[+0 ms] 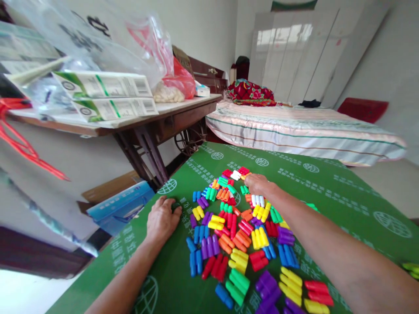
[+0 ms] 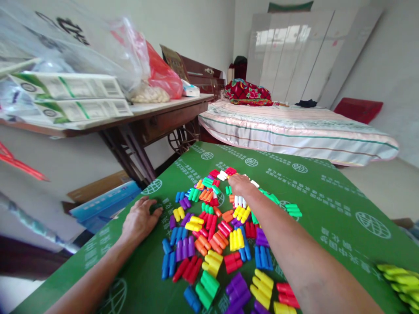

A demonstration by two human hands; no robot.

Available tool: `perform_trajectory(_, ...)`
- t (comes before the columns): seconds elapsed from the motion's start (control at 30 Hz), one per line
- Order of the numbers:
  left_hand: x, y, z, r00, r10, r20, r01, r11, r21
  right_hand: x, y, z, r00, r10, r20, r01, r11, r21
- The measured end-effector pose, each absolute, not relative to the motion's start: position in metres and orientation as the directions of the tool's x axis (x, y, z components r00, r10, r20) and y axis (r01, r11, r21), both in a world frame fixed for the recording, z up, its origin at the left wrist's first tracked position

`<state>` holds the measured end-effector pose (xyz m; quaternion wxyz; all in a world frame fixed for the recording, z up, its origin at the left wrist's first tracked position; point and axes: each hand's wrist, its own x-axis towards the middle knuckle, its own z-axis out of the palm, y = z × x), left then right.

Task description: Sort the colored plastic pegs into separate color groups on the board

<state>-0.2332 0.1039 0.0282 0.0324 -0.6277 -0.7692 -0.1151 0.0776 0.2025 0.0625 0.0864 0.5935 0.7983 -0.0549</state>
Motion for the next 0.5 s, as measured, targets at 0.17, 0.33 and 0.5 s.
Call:
perform_trajectory(0.17, -0.219, 0.112, 0.025, -0.242, 0.950, 0.195, 0.967, 0.219, 0.132, 0.077, 0.200, 0.066, -0.254, 0.943, -0.213, 0.964, 0.264, 0.017)
perform_trajectory(0.33, -0.212, 0.111, 0.027, -0.208, 0.955, 0.209, 0.978, 0.199, 0.066, 0.089, 0.188, 0.084, -0.256, 0.953, -0.161, 0.966, 0.257, -0.012)
perform_trajectory(0.5, -0.208, 0.112, 0.035, -0.199, 0.966, 0.166, 0.980, 0.196, 0.033, 0.148, 0.157, 0.128, -0.219, 0.971, -0.094, 0.976, 0.219, -0.015)
